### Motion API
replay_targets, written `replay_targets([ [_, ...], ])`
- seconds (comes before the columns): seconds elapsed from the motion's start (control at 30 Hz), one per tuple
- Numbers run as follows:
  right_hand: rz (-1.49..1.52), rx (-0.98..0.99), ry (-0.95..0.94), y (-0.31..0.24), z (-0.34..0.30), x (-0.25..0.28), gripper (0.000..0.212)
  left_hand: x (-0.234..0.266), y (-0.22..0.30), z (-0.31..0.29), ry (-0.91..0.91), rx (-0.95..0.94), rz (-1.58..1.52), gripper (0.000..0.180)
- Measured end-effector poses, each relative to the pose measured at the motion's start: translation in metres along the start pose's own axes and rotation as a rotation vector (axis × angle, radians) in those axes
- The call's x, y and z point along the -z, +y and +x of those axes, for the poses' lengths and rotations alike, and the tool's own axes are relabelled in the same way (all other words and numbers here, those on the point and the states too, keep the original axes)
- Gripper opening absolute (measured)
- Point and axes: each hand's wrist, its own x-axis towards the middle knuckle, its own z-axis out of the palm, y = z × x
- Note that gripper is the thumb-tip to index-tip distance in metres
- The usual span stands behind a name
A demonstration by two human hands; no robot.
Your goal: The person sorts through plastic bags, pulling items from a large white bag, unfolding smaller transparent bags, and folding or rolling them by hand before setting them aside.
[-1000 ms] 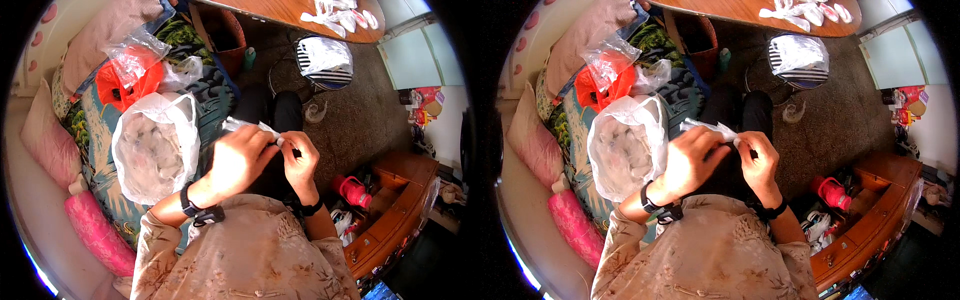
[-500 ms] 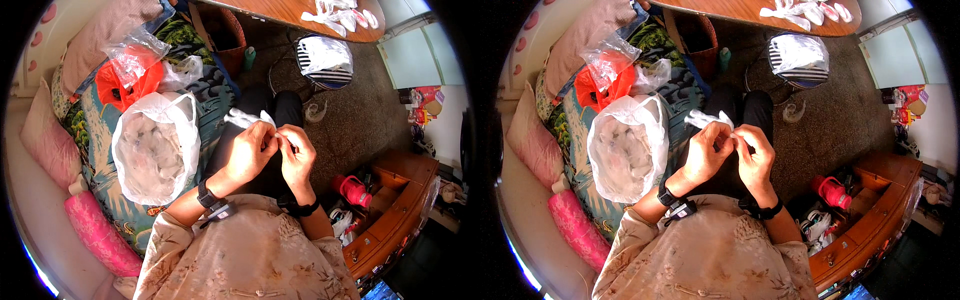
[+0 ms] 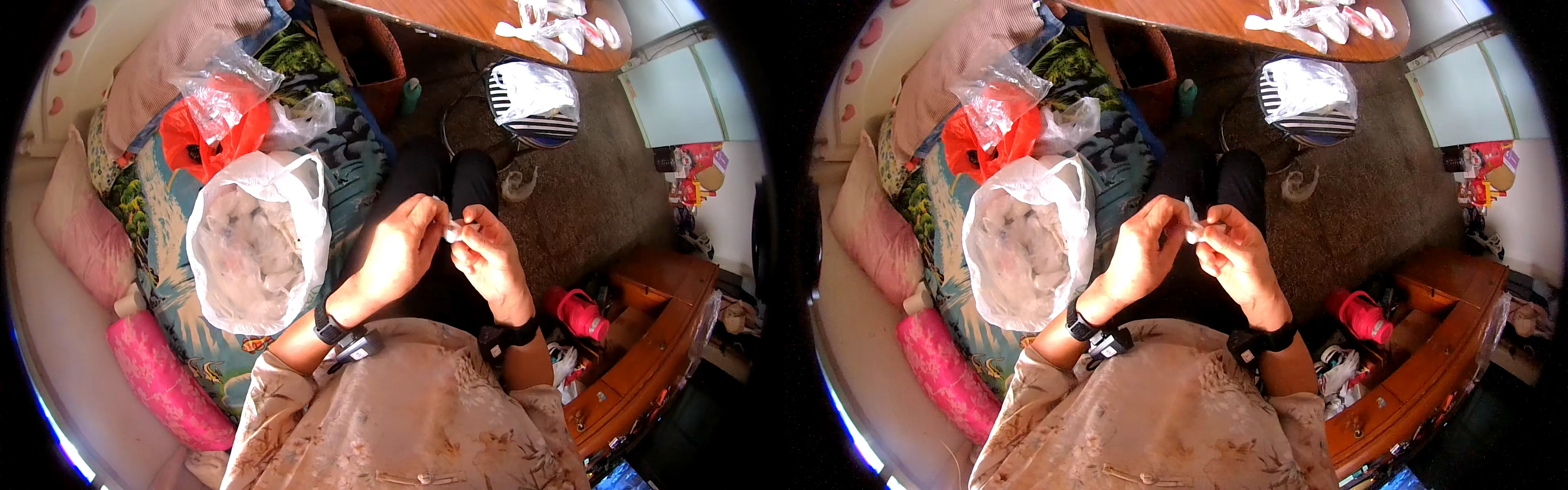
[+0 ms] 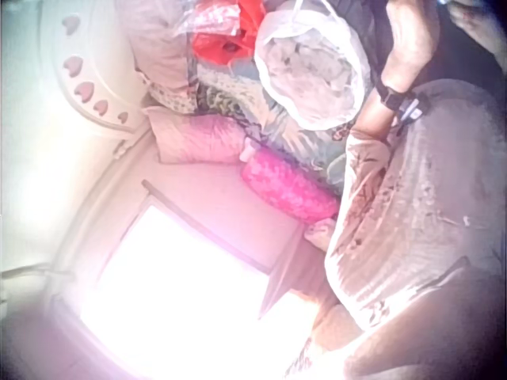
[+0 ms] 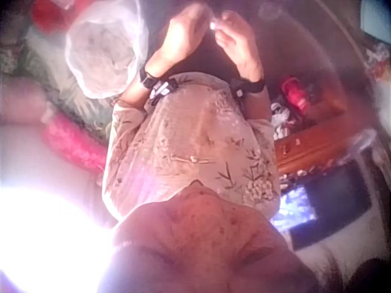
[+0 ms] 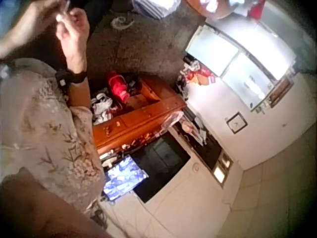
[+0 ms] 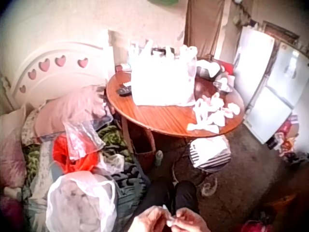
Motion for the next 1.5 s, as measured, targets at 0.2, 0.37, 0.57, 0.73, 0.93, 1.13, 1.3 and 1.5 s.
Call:
replay_targets([
  [0.2,-0.178,0.124,0.079,0.002,-0.001,-0.004,0.021,0.013,0.014,0.004,-0.066,-0.038,0.002,0.029],
  [0.37,-0.363,0.296,0.163,-0.006,0.005,-0.013,0.010,0.016,0.010,0.010,-0.018,-0.064,0.012,0.022],
  [0.57,-0.645,0.492,0.219,-0.024,0.015,-0.004,0.008,0.044,0.004,0.016,0.027,0.012,0.074,0.014],
  [0.73,-0.843,0.500,0.100,-0.049,0.045,-0.029,0.007,0.071,0.000,0.018,-0.032,0.243,-0.171,0.017],
  [0.93,-1.323,1.366,0.343,-0.186,0.113,-0.133,0.012,0.119,0.012,-0.001,0.069,0.155,-0.173,0.032],
  [1.13,-1.625,1.458,0.365,-0.301,0.229,-0.203,0.025,0.159,-0.008,-0.059,0.272,0.384,0.009,0.014],
  [1.3,-1.750,1.534,0.205,-0.298,0.249,-0.187,0.029,0.192,-0.021,-0.093,0.291,0.599,0.343,0.015],
  [1.5,-1.437,0.920,-0.312,-0.071,0.155,-0.175,0.011,0.199,-0.080,-0.130,0.334,0.737,0.511,0.016],
])
